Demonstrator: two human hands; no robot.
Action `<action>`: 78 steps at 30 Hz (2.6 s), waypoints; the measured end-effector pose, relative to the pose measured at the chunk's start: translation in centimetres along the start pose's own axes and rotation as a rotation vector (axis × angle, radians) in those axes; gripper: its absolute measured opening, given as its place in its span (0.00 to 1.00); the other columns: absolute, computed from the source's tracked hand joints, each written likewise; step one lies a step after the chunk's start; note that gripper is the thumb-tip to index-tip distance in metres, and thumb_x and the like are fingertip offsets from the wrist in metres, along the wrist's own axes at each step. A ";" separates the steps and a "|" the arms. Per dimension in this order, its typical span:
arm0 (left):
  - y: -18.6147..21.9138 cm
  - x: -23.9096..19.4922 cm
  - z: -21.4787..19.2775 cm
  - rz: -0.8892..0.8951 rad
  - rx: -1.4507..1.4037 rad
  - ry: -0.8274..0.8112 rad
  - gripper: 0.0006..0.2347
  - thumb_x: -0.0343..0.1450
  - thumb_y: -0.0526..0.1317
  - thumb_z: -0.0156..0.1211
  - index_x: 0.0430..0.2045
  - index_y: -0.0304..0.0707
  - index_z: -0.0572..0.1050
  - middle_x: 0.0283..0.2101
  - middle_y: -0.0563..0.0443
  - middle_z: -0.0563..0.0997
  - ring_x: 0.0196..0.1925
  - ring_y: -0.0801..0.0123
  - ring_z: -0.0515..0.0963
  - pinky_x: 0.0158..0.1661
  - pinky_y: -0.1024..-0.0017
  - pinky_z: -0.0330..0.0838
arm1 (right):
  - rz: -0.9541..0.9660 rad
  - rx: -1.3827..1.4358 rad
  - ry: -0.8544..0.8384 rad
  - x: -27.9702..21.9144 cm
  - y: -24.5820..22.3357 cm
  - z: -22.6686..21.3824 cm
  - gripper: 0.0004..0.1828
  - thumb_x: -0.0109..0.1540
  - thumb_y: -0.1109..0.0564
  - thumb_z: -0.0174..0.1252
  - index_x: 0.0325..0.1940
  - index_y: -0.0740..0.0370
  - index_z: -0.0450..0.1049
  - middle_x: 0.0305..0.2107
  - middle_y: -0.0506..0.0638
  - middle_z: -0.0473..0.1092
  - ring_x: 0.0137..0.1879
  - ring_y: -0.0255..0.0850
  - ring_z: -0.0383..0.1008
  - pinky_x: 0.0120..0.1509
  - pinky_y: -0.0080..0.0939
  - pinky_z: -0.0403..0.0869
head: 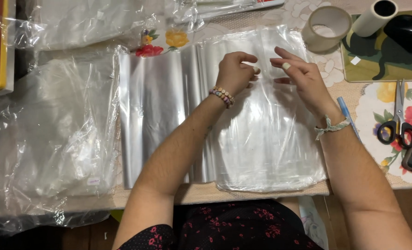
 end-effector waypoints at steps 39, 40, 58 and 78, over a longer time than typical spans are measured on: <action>-6.3 -5.3 -23.4 0.291 0.432 0.186 0.20 0.70 0.51 0.69 0.49 0.37 0.77 0.42 0.40 0.83 0.47 0.53 0.83 0.44 0.59 0.78 | 0.332 -0.211 -0.266 1.1 -7.1 5.6 0.12 0.65 0.61 0.58 0.39 0.77 0.78 0.25 0.69 0.76 0.30 0.54 0.80 0.36 0.49 0.79; -6.0 -5.7 -23.1 0.294 0.428 0.190 0.20 0.70 0.51 0.69 0.49 0.37 0.77 0.42 0.40 0.83 0.47 0.53 0.83 0.44 0.59 0.78 | 0.328 -0.216 -0.268 1.7 -7.6 8.1 0.12 0.65 0.61 0.58 0.39 0.77 0.78 0.25 0.69 0.76 0.30 0.54 0.80 0.36 0.49 0.79; -12.6 -1.3 -28.4 -0.062 0.314 0.331 0.07 0.66 0.38 0.66 0.35 0.52 0.83 0.31 0.51 0.85 0.36 0.67 0.86 0.34 0.75 0.79 | -0.088 -0.088 -0.660 3.7 -4.0 30.2 0.22 0.63 0.55 0.61 0.60 0.63 0.71 0.49 0.65 0.75 0.54 0.57 0.78 0.46 0.48 0.83; -7.3 -3.5 -2.5 0.693 1.172 -0.431 0.41 0.70 0.70 0.46 0.73 0.47 0.48 0.77 0.43 0.47 0.78 0.48 0.41 0.73 0.49 0.33 | -0.059 -1.111 -0.158 2.7 1.8 -0.4 0.42 0.67 0.43 0.55 0.76 0.72 0.54 0.66 0.70 0.62 0.77 0.65 0.49 0.77 0.67 0.48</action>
Point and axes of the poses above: each hand's wrist, its own x-axis towards the middle knuckle, its own z-axis out of the palm, y = z × x, the point moved 2 cm from there along x, towards the middle knuckle
